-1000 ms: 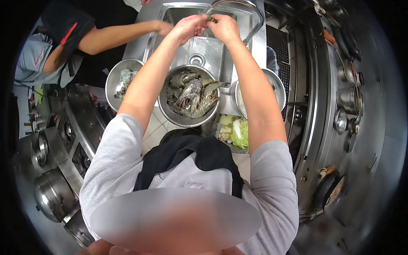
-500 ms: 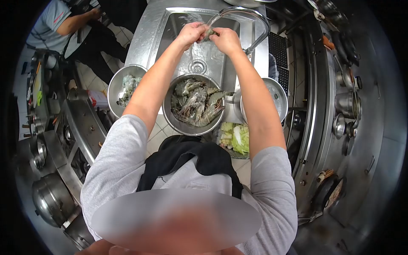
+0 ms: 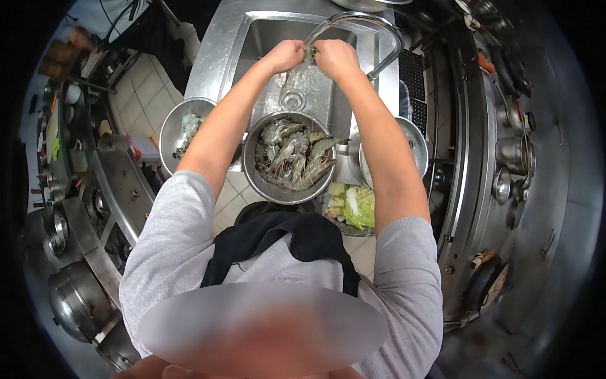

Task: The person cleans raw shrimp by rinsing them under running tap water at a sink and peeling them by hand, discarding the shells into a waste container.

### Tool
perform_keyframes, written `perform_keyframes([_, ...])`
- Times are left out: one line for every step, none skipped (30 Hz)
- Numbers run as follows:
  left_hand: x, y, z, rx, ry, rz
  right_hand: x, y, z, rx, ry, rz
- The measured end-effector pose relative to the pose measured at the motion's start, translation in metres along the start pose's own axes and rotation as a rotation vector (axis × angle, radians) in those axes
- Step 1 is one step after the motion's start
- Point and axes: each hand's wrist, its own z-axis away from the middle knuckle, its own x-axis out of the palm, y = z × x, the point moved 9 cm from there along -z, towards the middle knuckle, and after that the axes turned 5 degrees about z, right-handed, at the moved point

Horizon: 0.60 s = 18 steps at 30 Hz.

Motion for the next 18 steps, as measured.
perform_keyframes([-0.004, 0.009, 0.002, 0.106, 0.083, -0.168, 0.001, -0.003, 0.000, -0.008, -0.018, 0.031])
perform_keyframes([-0.005, 0.014, 0.007, 0.105, 0.083, -0.167, 0.000, -0.007, 0.000, -0.015, -0.035, 0.061])
perform_keyframes([-0.008, 0.018, 0.012, 0.076, 0.073, -0.236, -0.003, -0.008, 0.000, -0.015, -0.036, 0.061])
perform_keyframes([-0.011, 0.023, 0.017, 0.047, 0.063, -0.306, -0.005, -0.008, 0.000, -0.005, -0.045, 0.057])
perform_keyframes([-0.013, 0.015, 0.014, 0.046, 0.063, -0.305, -0.005, -0.008, 0.001, 0.004, -0.054, 0.053])
perform_keyframes([-0.016, -0.002, 0.008, 0.049, 0.050, -0.399, -0.006, -0.005, 0.000, 0.003, -0.055, 0.054])
perform_keyframes([-0.018, -0.018, 0.003, 0.051, 0.038, -0.493, -0.008, 0.004, 0.000, 0.048, -0.051, 0.002])
perform_keyframes([-0.021, -0.033, 0.000, 0.050, 0.041, -0.492, -0.009, 0.012, -0.001, 0.092, -0.047, -0.049])
perform_keyframes([-0.030, -0.050, -0.001, -0.018, 0.092, -0.182, -0.009, 0.014, -0.003, 0.090, -0.045, -0.048])
perform_keyframes([-0.034, -0.068, -0.003, -0.085, 0.139, 0.128, -0.007, 0.018, -0.005, 0.112, -0.043, -0.136])
perform_keyframes([-0.032, -0.062, 0.004, -0.192, 0.141, 0.385, -0.002, 0.022, -0.007, 0.136, -0.041, -0.226])
perform_keyframes([-0.033, -0.046, 0.008, -0.196, 0.138, 0.382, 0.005, 0.023, -0.011, 0.139, -0.043, -0.231])
perform_keyframes([-0.028, -0.031, 0.011, -0.219, 0.086, 0.569, 0.014, 0.022, -0.017, 0.139, -0.025, -0.269])
perform_keyframes([-0.021, -0.021, 0.014, -0.244, 0.033, 0.756, 0.023, 0.021, -0.023, 0.141, -0.010, -0.308])
perform_keyframes([-0.015, -0.017, 0.009, -0.205, -0.024, 0.817, 0.045, 0.025, -0.029, 0.215, -0.111, -0.549])
perform_keyframes([-0.015, -0.016, 0.003, -0.189, -0.024, 0.861, 0.058, 0.030, -0.036, 0.275, -0.105, -0.705])
perform_keyframes([-0.017, -0.017, -0.002, -0.194, 0.018, 0.919, 0.045, 0.023, -0.033, 0.302, -0.039, -0.760])
perform_keyframes([-0.020, -0.020, -0.007, -0.199, 0.062, 0.976, 0.032, 0.019, -0.030, 0.330, 0.028, -0.813])
